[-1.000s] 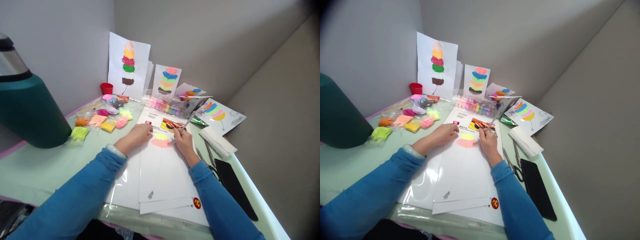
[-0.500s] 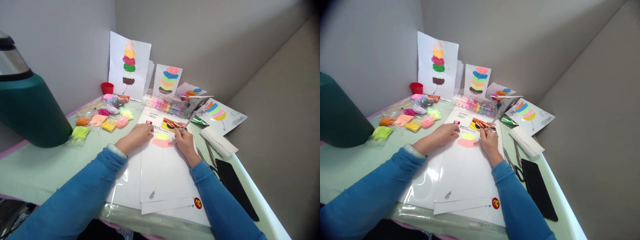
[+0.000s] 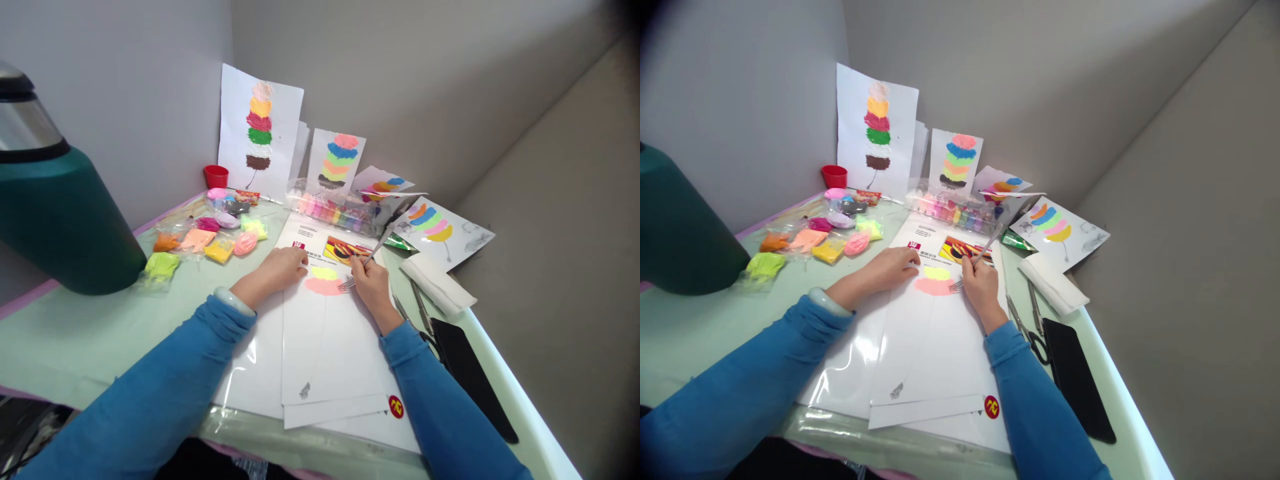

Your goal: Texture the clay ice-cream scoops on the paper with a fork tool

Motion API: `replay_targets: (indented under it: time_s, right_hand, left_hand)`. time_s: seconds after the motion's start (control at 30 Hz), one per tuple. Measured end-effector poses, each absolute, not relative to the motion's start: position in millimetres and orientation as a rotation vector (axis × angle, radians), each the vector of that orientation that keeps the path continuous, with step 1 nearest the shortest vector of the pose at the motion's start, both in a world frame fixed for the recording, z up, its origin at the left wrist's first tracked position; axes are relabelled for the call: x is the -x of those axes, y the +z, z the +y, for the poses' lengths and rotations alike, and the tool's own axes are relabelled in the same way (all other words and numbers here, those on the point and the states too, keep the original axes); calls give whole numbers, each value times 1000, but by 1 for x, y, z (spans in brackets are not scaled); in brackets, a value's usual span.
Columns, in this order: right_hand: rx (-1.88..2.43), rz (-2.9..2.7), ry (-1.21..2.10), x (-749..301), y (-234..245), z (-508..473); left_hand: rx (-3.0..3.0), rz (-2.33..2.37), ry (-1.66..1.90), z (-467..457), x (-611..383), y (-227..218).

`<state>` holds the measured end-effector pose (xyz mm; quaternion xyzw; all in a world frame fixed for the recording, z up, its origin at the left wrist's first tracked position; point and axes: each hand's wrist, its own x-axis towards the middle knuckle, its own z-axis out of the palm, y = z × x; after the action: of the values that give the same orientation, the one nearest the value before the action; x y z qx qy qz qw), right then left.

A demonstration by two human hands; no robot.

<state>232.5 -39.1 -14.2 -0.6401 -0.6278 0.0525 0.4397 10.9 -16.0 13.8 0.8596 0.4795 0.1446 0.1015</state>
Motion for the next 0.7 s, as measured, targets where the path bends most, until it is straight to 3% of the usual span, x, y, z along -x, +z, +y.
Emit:
replay_targets:
  time_s: [0.7]
  right_hand:
    - [1634,-1567,99,-232,-13,-38]
  left_hand:
    - [-2551,1409,411,-14,-11,13]
